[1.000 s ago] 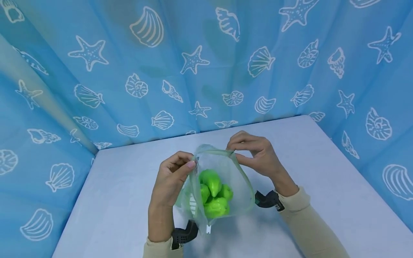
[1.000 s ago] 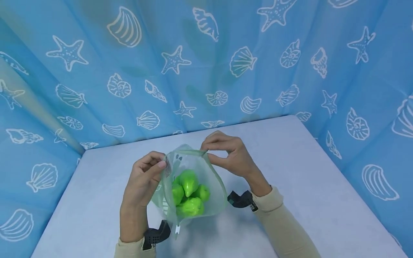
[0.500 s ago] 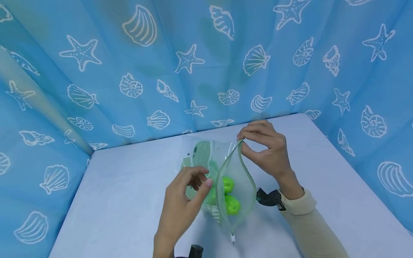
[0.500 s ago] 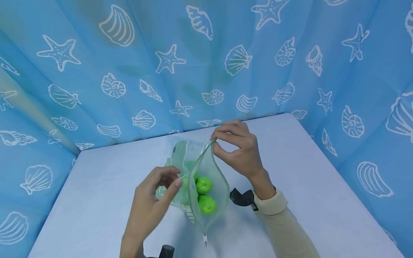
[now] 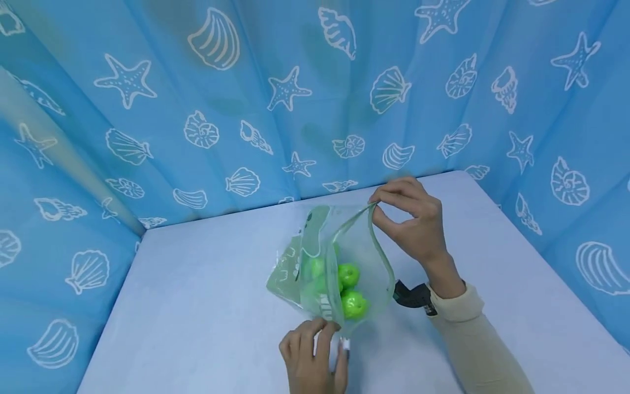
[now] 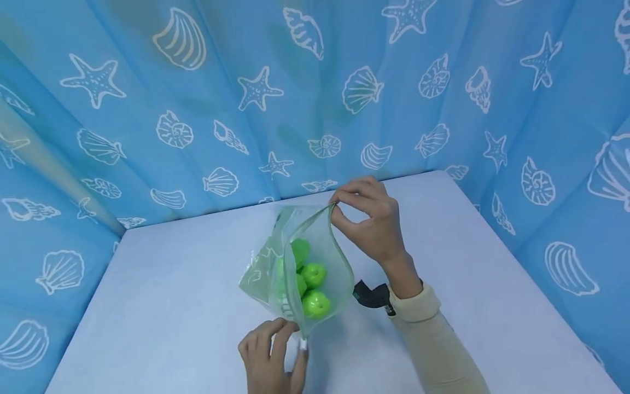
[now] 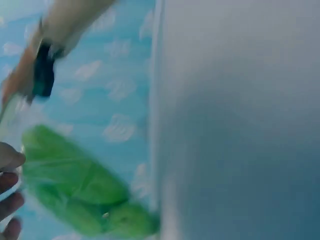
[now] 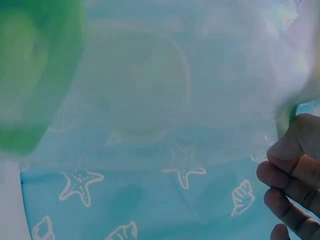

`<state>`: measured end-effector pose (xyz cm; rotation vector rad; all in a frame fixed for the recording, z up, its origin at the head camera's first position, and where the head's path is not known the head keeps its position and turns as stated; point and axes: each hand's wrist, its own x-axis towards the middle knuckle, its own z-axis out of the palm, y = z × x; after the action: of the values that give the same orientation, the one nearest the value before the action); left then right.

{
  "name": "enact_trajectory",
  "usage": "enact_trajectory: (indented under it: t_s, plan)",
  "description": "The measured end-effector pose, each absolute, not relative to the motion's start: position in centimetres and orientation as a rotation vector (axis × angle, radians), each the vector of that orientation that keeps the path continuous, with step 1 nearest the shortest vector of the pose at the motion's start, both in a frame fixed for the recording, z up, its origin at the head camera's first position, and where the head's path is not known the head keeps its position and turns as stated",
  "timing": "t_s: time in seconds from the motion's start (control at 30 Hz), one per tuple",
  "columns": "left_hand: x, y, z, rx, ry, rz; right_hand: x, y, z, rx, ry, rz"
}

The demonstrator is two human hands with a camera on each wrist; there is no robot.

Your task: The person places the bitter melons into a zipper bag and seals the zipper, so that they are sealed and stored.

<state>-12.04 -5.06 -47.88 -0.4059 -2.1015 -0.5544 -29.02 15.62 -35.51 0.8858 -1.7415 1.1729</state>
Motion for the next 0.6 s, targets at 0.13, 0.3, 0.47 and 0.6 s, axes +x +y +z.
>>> enact_trajectory:
  t_s: [0.13,0.3,0.47,0.6]
  plan:
    - [-13.3,-7.8,-44.8,-0.362,-2.041,-0.79,-29.3,16.5,-36.2,0.85,-1.774,1.183]
    - [-15.1,-11.0,-40.5,-0.242,-2.047,-0.938,-29.0,17.3,-36.4,0.825,-1.871,1.36]
    - [-17.2,-12.8,-37.6,-0.273,-1.986,-0.854,-28.8,17.5,-36.3,0.919,-1.967,1.712]
    - [-18.7,-13.5,-36.6,-0.329,-1.977,-0.869,-28.9,17.5,-35.9,0.89,-1.981,1.777]
